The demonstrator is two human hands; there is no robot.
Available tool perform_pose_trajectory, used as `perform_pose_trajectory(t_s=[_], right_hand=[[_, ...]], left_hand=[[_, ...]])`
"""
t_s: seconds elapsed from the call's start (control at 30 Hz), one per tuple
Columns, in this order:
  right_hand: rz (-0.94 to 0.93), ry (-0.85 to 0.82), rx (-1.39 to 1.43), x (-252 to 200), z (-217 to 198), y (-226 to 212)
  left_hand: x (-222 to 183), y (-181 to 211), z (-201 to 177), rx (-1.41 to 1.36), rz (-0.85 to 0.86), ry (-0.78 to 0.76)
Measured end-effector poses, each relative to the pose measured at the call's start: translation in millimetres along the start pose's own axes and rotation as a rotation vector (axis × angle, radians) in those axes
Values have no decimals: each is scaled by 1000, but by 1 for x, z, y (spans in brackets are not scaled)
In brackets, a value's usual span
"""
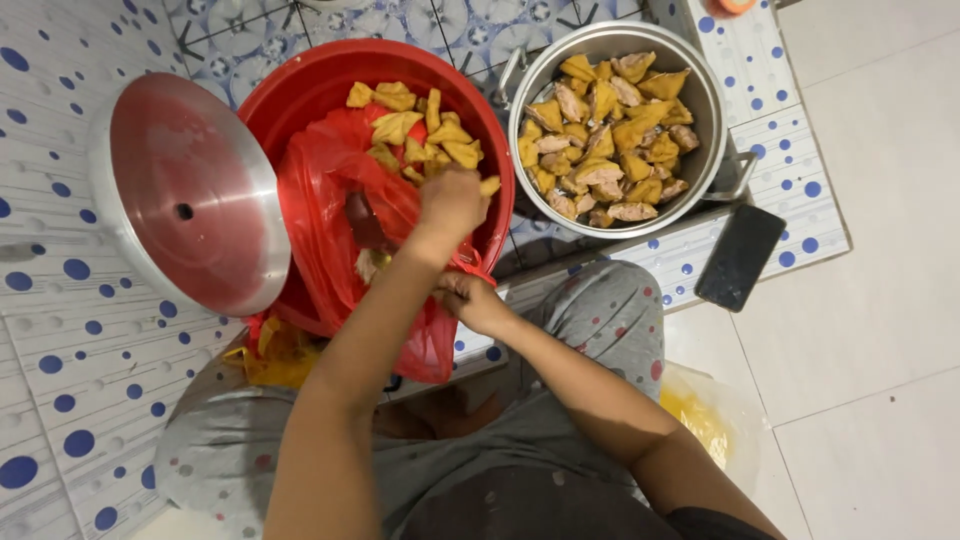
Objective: Stuffing fried tofu pieces with a paste filling using a small wooden stick
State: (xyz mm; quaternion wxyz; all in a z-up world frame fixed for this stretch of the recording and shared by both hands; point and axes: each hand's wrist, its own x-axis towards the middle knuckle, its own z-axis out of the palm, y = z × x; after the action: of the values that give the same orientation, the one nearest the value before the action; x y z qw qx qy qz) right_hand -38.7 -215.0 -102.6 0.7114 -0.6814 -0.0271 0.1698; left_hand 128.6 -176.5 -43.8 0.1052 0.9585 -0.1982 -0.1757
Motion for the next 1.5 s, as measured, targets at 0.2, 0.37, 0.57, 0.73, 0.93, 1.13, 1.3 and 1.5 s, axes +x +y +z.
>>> perform_pose_trajectory(t_s=[0.2,0.37,0.57,0.73,0.93,1.13,1.3,1.5], right_hand=[[145,-25,399,-8,-1,23],[271,-15,589,-27,-3,-44],[141,140,515,-25,16,-95],[34,171,377,-14,45,-127],[37,293,235,-11,52,-122],[70,271,154,-18,60,-151],[62,281,120,-19,57,-139],[-3,278,108,-8,63,-128]], left_hand=[[-113,-14,-105,-1070,45,277],[-202,-58,-67,-1602,-34,461],[-233,-81,2,-1972,-268,457],[-246,-62,-12,-1955,-295,398],[-243,-71,13,-1743,-156,427],[-256,-73,-16,-1578,-155,449],[-253,-67,-13,-1390,-269,524],[-264,-62,-27,-1396,-309,597]])
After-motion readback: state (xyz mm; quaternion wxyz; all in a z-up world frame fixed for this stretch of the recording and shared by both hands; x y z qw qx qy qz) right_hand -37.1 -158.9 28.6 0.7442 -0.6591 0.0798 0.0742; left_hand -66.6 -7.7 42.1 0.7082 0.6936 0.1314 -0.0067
